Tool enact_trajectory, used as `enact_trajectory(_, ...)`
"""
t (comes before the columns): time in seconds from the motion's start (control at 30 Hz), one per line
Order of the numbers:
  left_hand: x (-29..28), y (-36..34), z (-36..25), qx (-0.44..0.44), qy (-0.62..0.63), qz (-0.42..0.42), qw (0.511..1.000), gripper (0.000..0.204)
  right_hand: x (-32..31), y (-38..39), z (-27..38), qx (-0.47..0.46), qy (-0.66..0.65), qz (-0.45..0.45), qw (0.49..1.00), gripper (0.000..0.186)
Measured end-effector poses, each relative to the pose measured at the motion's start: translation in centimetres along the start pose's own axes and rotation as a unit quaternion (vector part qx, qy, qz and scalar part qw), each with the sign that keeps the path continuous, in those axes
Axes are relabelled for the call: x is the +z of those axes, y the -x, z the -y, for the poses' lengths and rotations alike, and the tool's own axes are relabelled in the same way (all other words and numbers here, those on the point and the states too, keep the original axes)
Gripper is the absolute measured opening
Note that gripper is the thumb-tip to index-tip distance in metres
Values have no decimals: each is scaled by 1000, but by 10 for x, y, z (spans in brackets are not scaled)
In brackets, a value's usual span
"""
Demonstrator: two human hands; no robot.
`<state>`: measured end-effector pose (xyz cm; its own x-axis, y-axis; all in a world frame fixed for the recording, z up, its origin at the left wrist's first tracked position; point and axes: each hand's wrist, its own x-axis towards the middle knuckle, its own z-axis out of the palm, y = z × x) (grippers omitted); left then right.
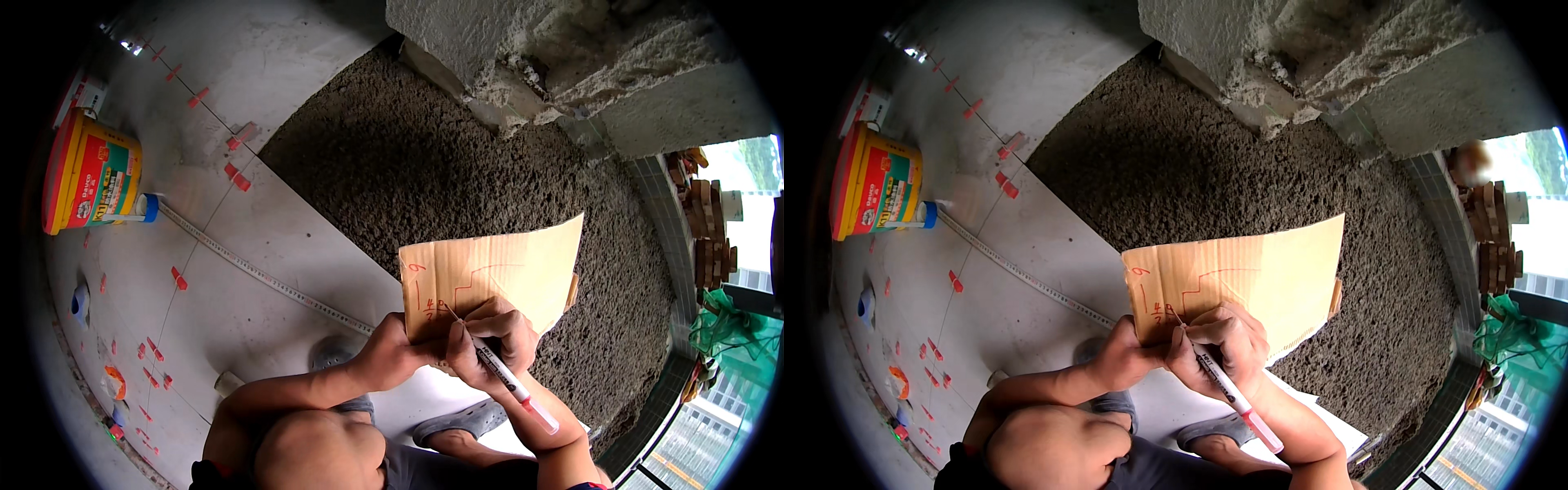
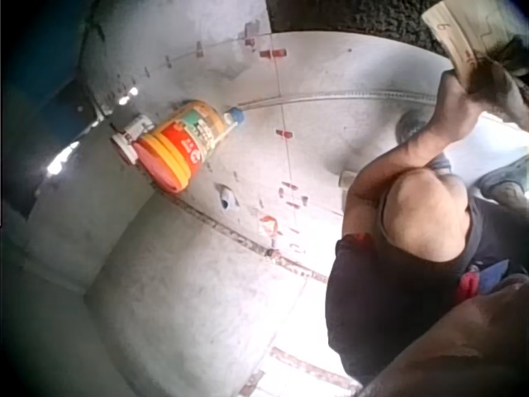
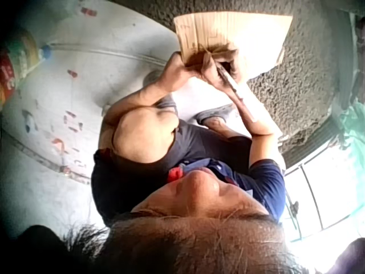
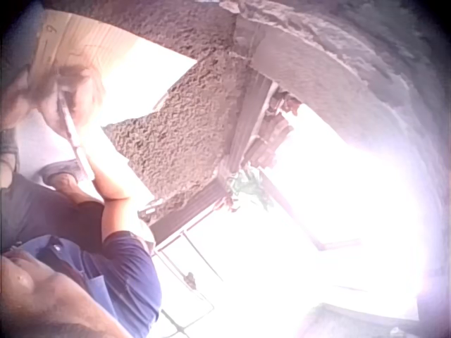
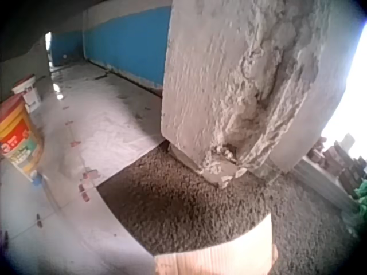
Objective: The person uses a measuring tape to measure dimensions of a floor area near a wall and a column, then marks measurements on a piece of cardboard with a pen.
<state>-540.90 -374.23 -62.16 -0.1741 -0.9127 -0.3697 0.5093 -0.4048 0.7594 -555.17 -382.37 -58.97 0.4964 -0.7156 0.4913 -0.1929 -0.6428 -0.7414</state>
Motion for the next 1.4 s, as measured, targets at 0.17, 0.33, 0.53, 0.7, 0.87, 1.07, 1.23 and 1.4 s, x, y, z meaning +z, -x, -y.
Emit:
enact_trajectory(0.17,0,-1,-3,-20,18,10,1000,33,-3,0,3,27,-36,-13,999,22)
enact_trajectory(0.33,-10,-5,2,-21,17,-12,1000,31,-12,1,-8,73,-74,-82,991,21)
enact_trajectory(0.53,-27,-4,8,-23,29,-42,998,33,-36,-18,-17,134,-26,-130,982,32)
enact_trajectory(0.7,-28,-4,8,-26,32,-43,998,32,-34,-11,-13,117,-13,-70,991,56)
enact_trajectory(0.87,-25,0,7,-33,3,-13,999,33,-12,-4,2,147,-36,-64,986,33)
enact_trajectory(1.07,-15,0,2,7,1,22,1000,30,-7,-7,4,55,-15,46,997,21)
enact_trajectory(1.23,-11,5,-6,32,-43,17,998,23,3,-15,9,7,0,62,998,17)
enact_trajectory(1.4,-8,3,-8,51,-64,19,996,16,4,-13,6,21,16,52,998,24)
